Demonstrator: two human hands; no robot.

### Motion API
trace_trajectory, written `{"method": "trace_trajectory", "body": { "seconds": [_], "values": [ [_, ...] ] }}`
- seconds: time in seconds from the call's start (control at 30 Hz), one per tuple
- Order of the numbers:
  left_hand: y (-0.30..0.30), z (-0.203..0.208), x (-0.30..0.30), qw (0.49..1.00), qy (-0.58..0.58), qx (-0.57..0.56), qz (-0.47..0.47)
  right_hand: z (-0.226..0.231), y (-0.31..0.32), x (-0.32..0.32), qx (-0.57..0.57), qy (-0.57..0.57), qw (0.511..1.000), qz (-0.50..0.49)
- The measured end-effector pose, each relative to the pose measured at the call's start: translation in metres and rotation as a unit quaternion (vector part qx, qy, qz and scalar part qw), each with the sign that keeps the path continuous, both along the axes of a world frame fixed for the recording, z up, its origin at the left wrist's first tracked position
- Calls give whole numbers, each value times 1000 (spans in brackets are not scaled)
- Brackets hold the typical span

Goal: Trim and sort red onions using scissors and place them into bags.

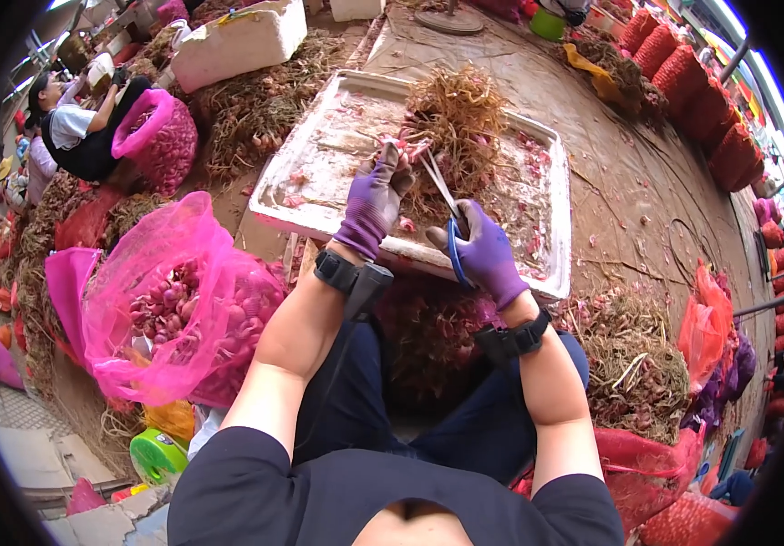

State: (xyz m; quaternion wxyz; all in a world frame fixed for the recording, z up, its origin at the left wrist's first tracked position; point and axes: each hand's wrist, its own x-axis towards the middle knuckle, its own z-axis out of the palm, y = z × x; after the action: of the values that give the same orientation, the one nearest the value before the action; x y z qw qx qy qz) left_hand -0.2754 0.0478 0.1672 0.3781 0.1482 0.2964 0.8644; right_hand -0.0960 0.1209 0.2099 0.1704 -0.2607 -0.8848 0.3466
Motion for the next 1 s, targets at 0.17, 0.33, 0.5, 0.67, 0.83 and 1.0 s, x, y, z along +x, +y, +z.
{"method": "trace_trajectory", "body": {
  "seconds": [0.17,0.33,0.5,0.67,0.83,1.0],
  "values": [
    [1,-2,3,999,43,-32,11,-11,1,2,29,-2,1000,3],
    [5,-2,14,994,103,-15,-12,-2,-3,3,-19,15,1000,-17],
    [3,4,23,998,61,-23,-11,-22,-3,-7,-10,33,999,-24],
    [12,-1,25,997,12,45,-57,-30,0,-9,-76,99,988,-95],
    [-9,44,34,998,41,-31,20,-41,40,-5,-244,256,935,-19],
    [-89,113,33,881,410,-125,199,-25,52,7,-111,246,960,-67]
  ]
}}
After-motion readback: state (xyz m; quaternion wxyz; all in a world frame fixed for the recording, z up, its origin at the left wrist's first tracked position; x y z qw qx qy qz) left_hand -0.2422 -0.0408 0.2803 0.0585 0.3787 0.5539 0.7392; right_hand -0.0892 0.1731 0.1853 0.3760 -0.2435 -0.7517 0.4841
